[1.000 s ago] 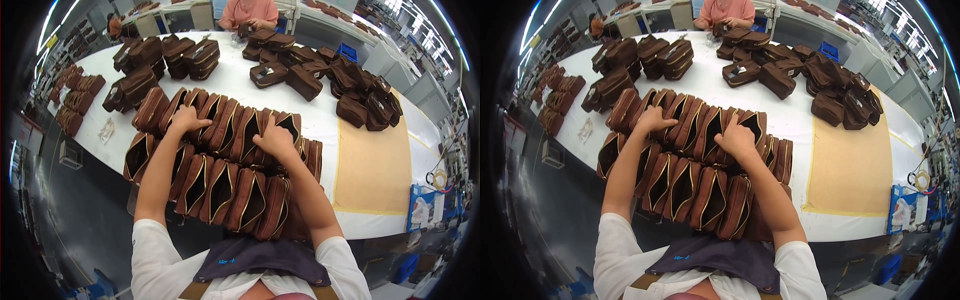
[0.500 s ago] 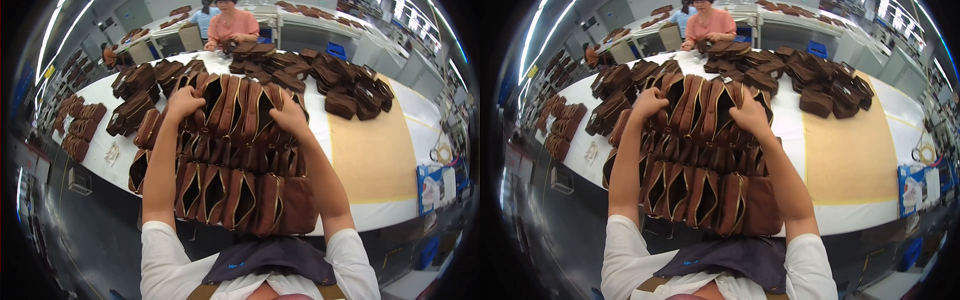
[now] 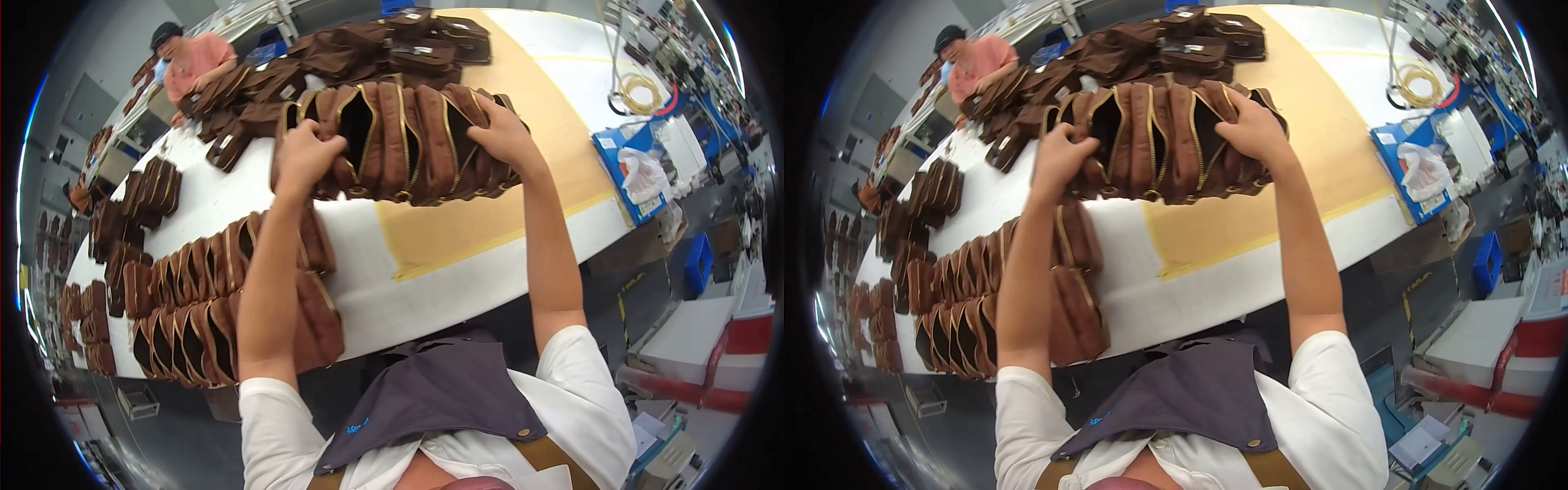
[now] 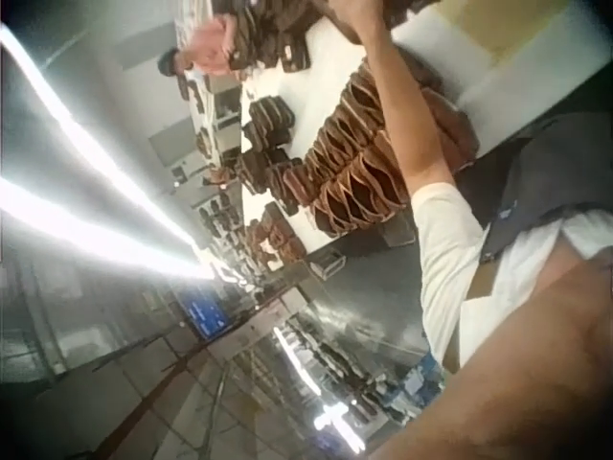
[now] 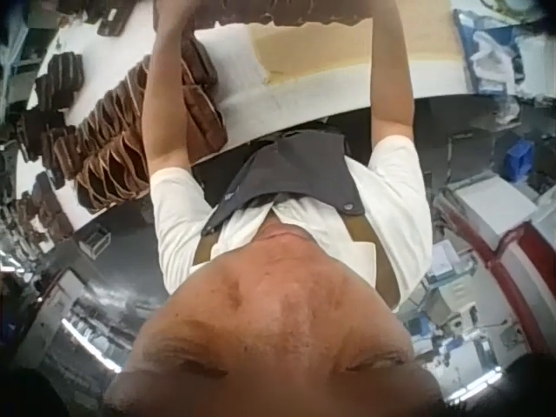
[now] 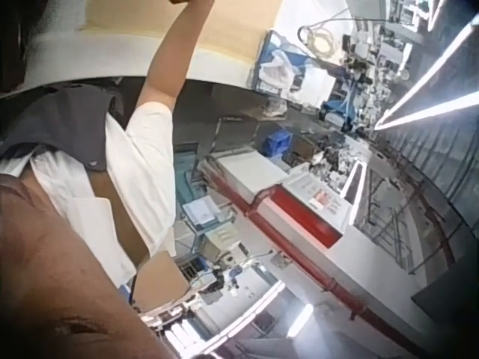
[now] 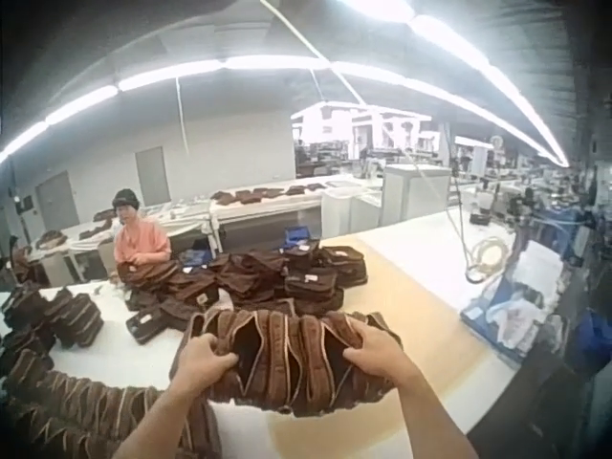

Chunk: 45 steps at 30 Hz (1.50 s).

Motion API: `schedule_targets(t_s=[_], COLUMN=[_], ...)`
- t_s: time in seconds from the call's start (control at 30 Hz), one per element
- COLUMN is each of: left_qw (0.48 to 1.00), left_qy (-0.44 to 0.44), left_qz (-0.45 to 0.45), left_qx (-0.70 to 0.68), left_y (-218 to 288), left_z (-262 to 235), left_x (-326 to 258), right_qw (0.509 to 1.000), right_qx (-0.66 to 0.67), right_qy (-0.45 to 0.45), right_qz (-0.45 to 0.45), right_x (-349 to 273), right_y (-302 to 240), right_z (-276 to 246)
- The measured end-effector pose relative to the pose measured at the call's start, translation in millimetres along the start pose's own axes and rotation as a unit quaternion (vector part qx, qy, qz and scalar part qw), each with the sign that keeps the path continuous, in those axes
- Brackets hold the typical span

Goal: Using a pneumatic press to attach hardware or punch holes in leather pouches as part of a manufacturing line.

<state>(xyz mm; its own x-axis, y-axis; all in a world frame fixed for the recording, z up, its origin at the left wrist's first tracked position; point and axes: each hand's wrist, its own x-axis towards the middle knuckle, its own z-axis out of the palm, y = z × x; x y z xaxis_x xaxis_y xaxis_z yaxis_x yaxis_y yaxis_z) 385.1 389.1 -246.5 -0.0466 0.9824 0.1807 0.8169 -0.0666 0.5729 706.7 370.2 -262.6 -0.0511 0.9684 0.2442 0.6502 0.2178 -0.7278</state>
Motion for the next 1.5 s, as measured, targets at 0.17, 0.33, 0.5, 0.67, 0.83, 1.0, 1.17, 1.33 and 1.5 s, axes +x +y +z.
schedule_targets(t_s=[0.17,0.33,0.5,0.67,0.83,1.0,1.17,1.33,1.5], left_qw=[0.99,0.977,0.979,0.921,0.929,0.948,0.818,0.816,0.916], left_qy=[-0.042,-0.057,-0.02,-0.358,-0.346,-0.205,-0.426,-0.4,-0.272], left_qz=[-0.092,-0.107,-0.099,-0.004,0.043,0.151,0.04,-0.096,-0.078], left_qx=[-0.095,-0.176,-0.177,-0.155,-0.124,-0.193,-0.384,-0.407,-0.284], left_y=[81.2,145.4,196.1,200.5,208.7,181.0,107.2,38.8,-6.9], left_z=[129.7,231.0,284.0,320.1,312.8,271.8,162.0,55.1,-83.6], left_x=[-18.0,-25.9,-26.8,-14.2,-33.5,-57.1,-152.9,-242.8,-274.3], right_qw=[0.998,0.994,0.992,0.953,0.988,0.982,0.965,0.969,0.938], right_qx=[-0.024,0.019,-0.012,-0.148,-0.091,-0.145,0.009,0.223,0.307], right_qy=[-0.058,-0.103,-0.125,-0.159,-0.034,0.039,0.247,0.087,-0.112], right_qz=[0.015,0.034,0.017,0.21,0.117,0.119,0.092,0.069,0.118], right_x=[-0.7,9.8,23.6,23.0,4.8,15.8,1.1,-49.0,-109.9], right_y=[116.5,233.0,248.2,316.2,376.0,378.0,270.1,155.9,79.2], right_z=[-84.9,-154.0,-205.3,-189.0,-161.8,-187.6,-143.0,2.7,114.1])
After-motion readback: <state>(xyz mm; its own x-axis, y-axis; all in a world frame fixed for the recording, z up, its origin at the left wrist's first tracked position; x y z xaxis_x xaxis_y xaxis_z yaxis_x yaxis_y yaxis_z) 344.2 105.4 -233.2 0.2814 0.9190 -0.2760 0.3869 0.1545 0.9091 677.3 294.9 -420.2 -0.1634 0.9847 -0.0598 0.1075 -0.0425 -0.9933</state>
